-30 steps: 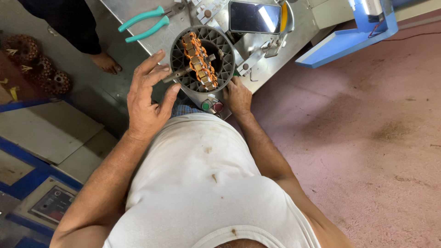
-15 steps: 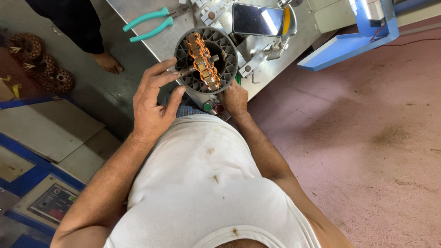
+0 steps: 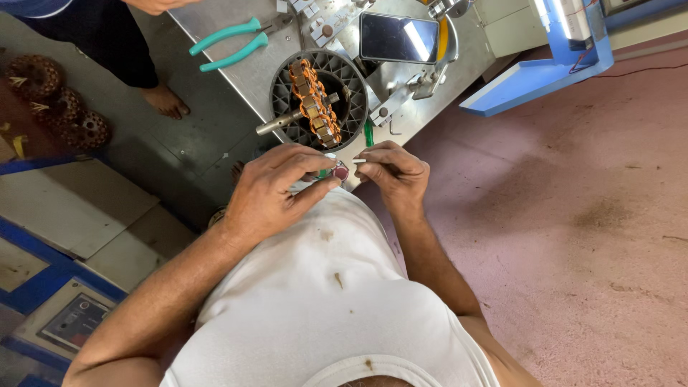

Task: The person uses a green screwdriver to tighten small white plastic pieces onto a copper-wound stator assembly. They repeatedly pick up the pieces, position them on the stator, and secure them with the screwdriver.

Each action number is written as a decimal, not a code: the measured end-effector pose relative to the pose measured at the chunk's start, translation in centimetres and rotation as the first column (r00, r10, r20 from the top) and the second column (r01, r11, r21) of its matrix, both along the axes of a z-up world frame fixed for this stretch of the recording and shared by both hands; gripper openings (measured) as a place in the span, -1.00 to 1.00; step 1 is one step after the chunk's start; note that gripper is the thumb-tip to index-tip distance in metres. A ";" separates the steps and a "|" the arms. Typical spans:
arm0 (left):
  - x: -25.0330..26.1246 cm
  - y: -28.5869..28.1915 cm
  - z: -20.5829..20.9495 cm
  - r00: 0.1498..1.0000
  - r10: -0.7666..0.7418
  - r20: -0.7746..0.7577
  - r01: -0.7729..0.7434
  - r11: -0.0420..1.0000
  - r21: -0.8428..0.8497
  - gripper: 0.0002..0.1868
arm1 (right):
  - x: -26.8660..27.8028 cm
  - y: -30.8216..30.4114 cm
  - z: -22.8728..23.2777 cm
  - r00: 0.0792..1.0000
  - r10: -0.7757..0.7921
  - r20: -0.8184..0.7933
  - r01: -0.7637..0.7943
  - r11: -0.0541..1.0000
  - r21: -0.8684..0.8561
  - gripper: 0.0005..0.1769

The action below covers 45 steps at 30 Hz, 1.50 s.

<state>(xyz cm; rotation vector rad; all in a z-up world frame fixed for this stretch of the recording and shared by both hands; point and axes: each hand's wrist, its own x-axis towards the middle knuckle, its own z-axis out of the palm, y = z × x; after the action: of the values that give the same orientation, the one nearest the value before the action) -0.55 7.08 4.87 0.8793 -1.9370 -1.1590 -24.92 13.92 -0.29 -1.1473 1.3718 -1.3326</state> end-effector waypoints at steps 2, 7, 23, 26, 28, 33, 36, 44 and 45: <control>-0.7 -0.3 0.2 0.999 -0.013 -0.031 0.011 0.997 -0.075 -0.79 | 0.9 -0.1 2.1 0.999 0.040 0.012 -0.039 0.998 -0.042 -0.85; -0.8 -0.7 0.4 0.998 -0.029 -0.057 0.024 0.996 -0.089 -0.84 | 2.2 -0.7 4.6 0.992 0.126 -0.027 -0.128 0.983 -0.134 -0.87; -0.4 -0.4 -1.0 0.994 -0.110 0.026 0.112 0.981 -0.159 -0.81 | 3.3 -1.4 5.7 0.898 0.204 -0.389 -0.269 0.956 -0.120 -0.82; -0.2 -0.7 -1.1 0.990 -0.124 -0.060 0.126 0.992 0.023 -0.86 | 3.1 -1.3 6.0 0.893 0.224 -0.389 -0.262 0.964 -0.047 -0.78; -0.1 -0.9 -0.9 0.988 -0.111 -0.109 0.126 0.982 0.143 -0.88 | 3.0 -1.2 6.0 0.905 0.216 -0.367 -0.233 0.972 -0.003 -0.79; -0.2 -1.3 -0.4 0.994 -0.033 -0.100 0.066 0.937 0.344 -0.84 | 3.1 -1.1 5.6 0.916 0.156 -0.368 -0.160 0.987 0.021 -0.86; -0.2 -1.4 -0.4 0.980 -0.041 -0.197 0.118 0.910 0.397 -0.87 | 3.0 -1.2 5.4 0.913 0.147 -0.381 -0.147 0.989 0.028 -0.85; 1.5 -2.1 -5.7 0.997 -0.072 0.021 0.056 0.902 0.428 -0.84 | 2.4 -2.1 6.1 0.971 0.017 -0.240 -0.004 0.998 0.055 -0.82; 1.7 -2.3 -7.1 0.994 -0.096 0.044 0.069 0.907 0.416 -0.83 | 2.5 -2.3 6.3 0.972 -0.011 -0.234 0.026 0.998 0.060 -0.80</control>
<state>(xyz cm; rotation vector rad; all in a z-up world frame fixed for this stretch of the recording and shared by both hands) 1.16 4.75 -2.28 1.0701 -1.8207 -1.6501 -22.39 11.59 5.97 -1.2834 1.5850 -1.1868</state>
